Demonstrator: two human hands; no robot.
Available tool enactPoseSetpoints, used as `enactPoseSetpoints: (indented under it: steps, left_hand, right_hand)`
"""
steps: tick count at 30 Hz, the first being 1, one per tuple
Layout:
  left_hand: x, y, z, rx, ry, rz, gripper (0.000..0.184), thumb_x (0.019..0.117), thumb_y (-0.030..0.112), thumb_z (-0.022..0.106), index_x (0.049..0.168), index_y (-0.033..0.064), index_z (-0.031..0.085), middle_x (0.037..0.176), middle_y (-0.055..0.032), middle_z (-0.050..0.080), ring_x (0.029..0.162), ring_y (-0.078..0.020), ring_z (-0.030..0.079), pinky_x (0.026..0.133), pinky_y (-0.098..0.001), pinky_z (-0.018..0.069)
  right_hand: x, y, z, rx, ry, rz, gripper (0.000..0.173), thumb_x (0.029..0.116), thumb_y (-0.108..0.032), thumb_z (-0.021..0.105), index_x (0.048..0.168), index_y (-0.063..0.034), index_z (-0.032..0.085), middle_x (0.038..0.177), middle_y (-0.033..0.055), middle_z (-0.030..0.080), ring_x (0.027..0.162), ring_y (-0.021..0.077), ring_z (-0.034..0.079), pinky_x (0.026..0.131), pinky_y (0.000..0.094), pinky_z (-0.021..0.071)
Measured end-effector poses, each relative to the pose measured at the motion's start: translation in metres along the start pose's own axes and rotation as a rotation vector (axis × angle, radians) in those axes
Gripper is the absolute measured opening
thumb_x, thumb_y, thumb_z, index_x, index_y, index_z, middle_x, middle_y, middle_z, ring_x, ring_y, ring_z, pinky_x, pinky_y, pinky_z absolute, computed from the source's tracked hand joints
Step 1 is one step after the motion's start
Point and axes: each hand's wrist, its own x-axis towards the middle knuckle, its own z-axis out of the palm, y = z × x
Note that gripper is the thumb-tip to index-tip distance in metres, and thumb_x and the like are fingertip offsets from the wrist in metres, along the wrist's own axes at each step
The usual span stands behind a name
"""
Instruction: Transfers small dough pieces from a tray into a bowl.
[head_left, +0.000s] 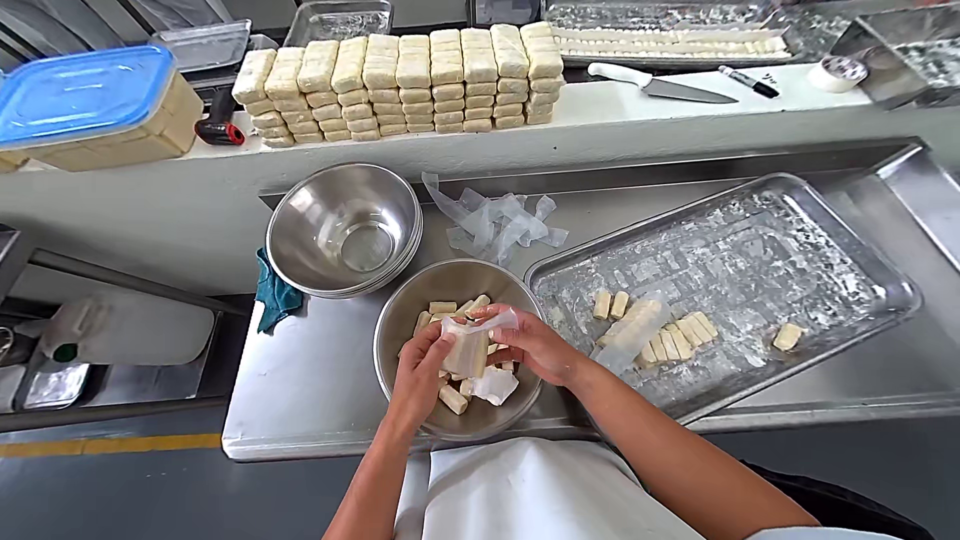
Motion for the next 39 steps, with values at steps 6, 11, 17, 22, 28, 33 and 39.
enactPoseSetpoints:
  steps: [6, 11, 17, 22, 28, 33, 39]
  left_hand:
    - [0.005, -0.004, -0.001, 0.053, -0.064, -0.047, 0.034, 0.1051, 0.017, 0.045, 0.131, 0.0076, 0.064, 0.11, -0.0045, 0.072, 0.091, -0.0116, 0.069, 0.079, -0.0291, 0.0589]
    - [0.012, -0.012, -0.012, 0.617, -0.052, -0.125, 0.051, 0.0936, 0.03, 0.076, 0.137, 0.0082, 0.062, 0.122, -0.0146, 0.066, 0.104, -0.0272, 0.067, 0.092, -0.0515, 0.0552]
    - [0.001, -0.005, -0.024, 0.545, 0.089, -0.021, 0.026, 0.0949, 0.006, 0.069, 0.12, 0.0067, 0.071, 0.104, -0.0068, 0.071, 0.089, -0.0161, 0.07, 0.08, -0.0352, 0.0603]
    - [0.0, 0.021, -0.025, 0.367, 0.124, 0.155, 0.027, 0.0938, 0.003, 0.067, 0.121, 0.0057, 0.067, 0.1, -0.0019, 0.073, 0.089, -0.01, 0.071, 0.08, -0.0279, 0.0609]
    - [-0.005, 0.001, -0.03, 0.974, -0.126, -0.329, 0.085, 0.0858, 0.053, 0.077, 0.152, 0.0091, 0.046, 0.118, -0.0173, 0.07, 0.104, -0.0385, 0.068, 0.089, -0.0653, 0.0519]
    - [-0.016, -0.027, -0.012, 1.307, -0.297, -0.474, 0.083, 0.093, 0.033, 0.073, 0.161, 0.0086, 0.03, 0.134, -0.0231, 0.062, 0.128, -0.0421, 0.056, 0.109, -0.0595, 0.0399]
    - [-0.021, -0.035, -0.022, 1.203, -0.177, -0.094, 0.034, 0.0993, 0.004, 0.055, 0.128, 0.0101, 0.071, 0.107, -0.0213, 0.073, 0.103, -0.0442, 0.069, 0.092, -0.065, 0.0496]
  right_hand:
    - [0.005, -0.009, 0.003, -0.362, 0.123, -0.314, 0.014, 0.0977, -0.005, 0.064, 0.108, -0.0004, 0.073, 0.103, 0.0036, 0.073, 0.092, 0.0065, 0.068, 0.084, 0.025, 0.058]
    - [0.005, -0.024, 0.007, -0.382, 0.357, -0.476, 0.015, 0.1009, -0.009, 0.06, 0.107, -0.0044, 0.072, 0.095, 0.0002, 0.075, 0.087, 0.0044, 0.07, 0.081, 0.025, 0.0594]
    - [-0.002, -0.038, -0.001, -0.293, 0.405, -0.499, 0.011, 0.0983, -0.004, 0.062, 0.102, -0.0078, 0.071, 0.091, -0.002, 0.074, 0.083, 0.0034, 0.07, 0.078, 0.0221, 0.0597]
    - [-0.001, -0.017, 0.003, -0.329, 0.249, -0.401, 0.019, 0.0971, -0.008, 0.063, 0.114, -0.0024, 0.07, 0.103, 0.0045, 0.075, 0.09, 0.0099, 0.071, 0.082, 0.0285, 0.0613]
    - [-0.005, -0.005, 0.008, -0.332, 0.242, -0.363, 0.017, 0.0969, -0.008, 0.064, 0.112, -0.0038, 0.071, 0.104, 0.0034, 0.074, 0.09, 0.009, 0.071, 0.082, 0.0273, 0.061]
    - [0.004, -0.001, 0.006, 0.01, 0.422, -0.149, 0.012, 0.1021, -0.007, 0.058, 0.109, -0.0021, 0.067, 0.091, 0.004, 0.073, 0.078, 0.0108, 0.07, 0.074, 0.0284, 0.0603]
    - [0.028, 0.0, -0.025, 0.526, 0.596, -0.014, 0.017, 0.1083, -0.018, 0.048, 0.115, -0.0057, 0.056, 0.091, 0.0077, 0.07, 0.075, 0.0139, 0.071, 0.069, 0.0267, 0.06]
